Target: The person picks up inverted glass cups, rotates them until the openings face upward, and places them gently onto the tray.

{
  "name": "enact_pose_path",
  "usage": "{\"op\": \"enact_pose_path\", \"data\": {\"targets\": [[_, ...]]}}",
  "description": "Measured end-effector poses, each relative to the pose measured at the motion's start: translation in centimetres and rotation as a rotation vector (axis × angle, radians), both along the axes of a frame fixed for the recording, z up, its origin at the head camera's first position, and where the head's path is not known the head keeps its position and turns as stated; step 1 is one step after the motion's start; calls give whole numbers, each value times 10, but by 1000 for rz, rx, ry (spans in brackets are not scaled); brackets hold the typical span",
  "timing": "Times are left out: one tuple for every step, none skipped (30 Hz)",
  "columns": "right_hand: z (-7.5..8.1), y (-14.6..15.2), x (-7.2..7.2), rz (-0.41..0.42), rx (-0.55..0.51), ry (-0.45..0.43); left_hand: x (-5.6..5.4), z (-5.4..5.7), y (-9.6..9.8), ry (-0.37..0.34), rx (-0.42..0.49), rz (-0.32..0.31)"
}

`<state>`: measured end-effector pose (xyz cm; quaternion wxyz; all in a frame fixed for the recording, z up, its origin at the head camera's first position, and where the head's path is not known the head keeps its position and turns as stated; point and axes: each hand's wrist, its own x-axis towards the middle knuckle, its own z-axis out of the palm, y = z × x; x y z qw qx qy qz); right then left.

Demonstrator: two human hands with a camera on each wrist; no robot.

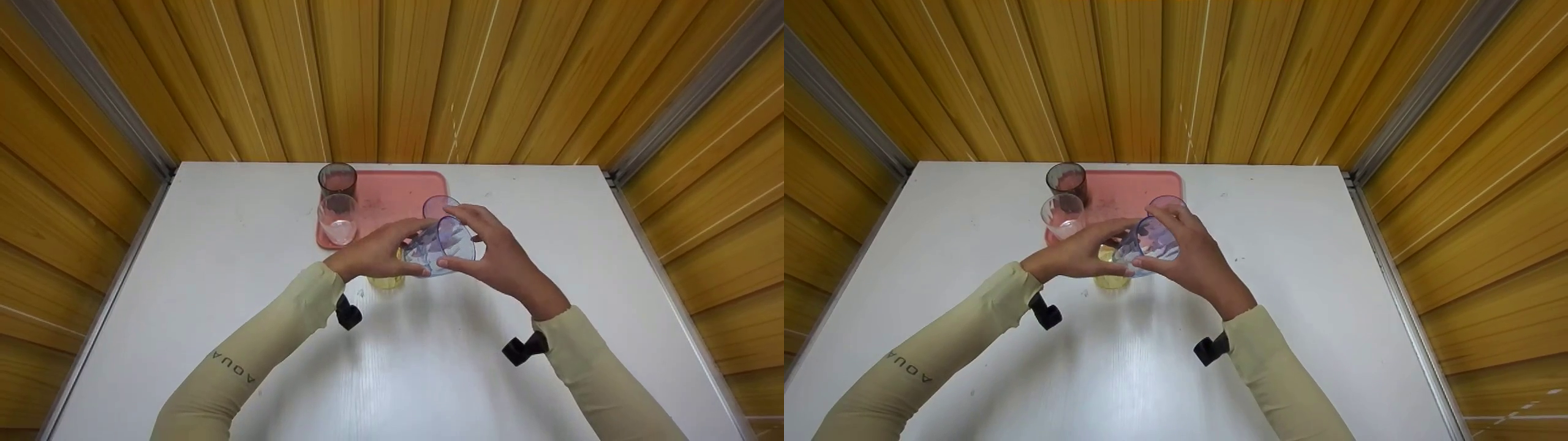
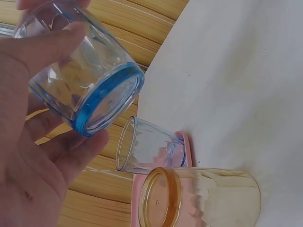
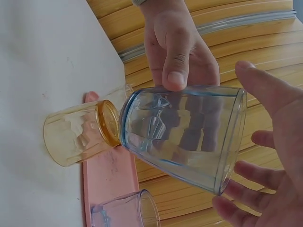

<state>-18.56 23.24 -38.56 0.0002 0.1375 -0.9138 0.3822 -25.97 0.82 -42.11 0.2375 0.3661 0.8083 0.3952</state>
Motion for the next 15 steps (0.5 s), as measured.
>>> {"op": "enact_pose_path", "data": {"targets": [[0,0,0,13,10,-7,0,0,0,5,-7,-11],[0,0,0,31,17,-11,0,0,0,10,-15,-19],[0,1,0,42,26,-15,0,0,-1,14,-23,-28],[0,1,1,52,33,-23,0,0,-1,18,-30,-37],[0,1,1,64,39,-28,0,0,-1,18,-37,-42],[0,1,2,79,43,-30,1,1,-1,19,-44,-47],[0,2,2,92,48,-31,1,1,-2,21,-47,-52],[0,2,3,105,54,-32,1,1,-2,21,-48,-56],[0,2,3,114,60,-35,1,1,-2,22,-47,-60],[0,2,4,124,66,-40,1,1,-3,21,-45,-64],[0,3,4,134,70,-44,1,1,-3,17,-44,-67],[-1,3,4,141,73,-48,1,1,-3,18,-44,-71],[-1,3,4,144,72,-59,1,1,-3,15,-44,-72],[-1,3,5,146,68,-68,1,1,-4,12,-47,-73],[-1,3,5,147,65,-76,2,1,-4,9,-49,-74]]}}
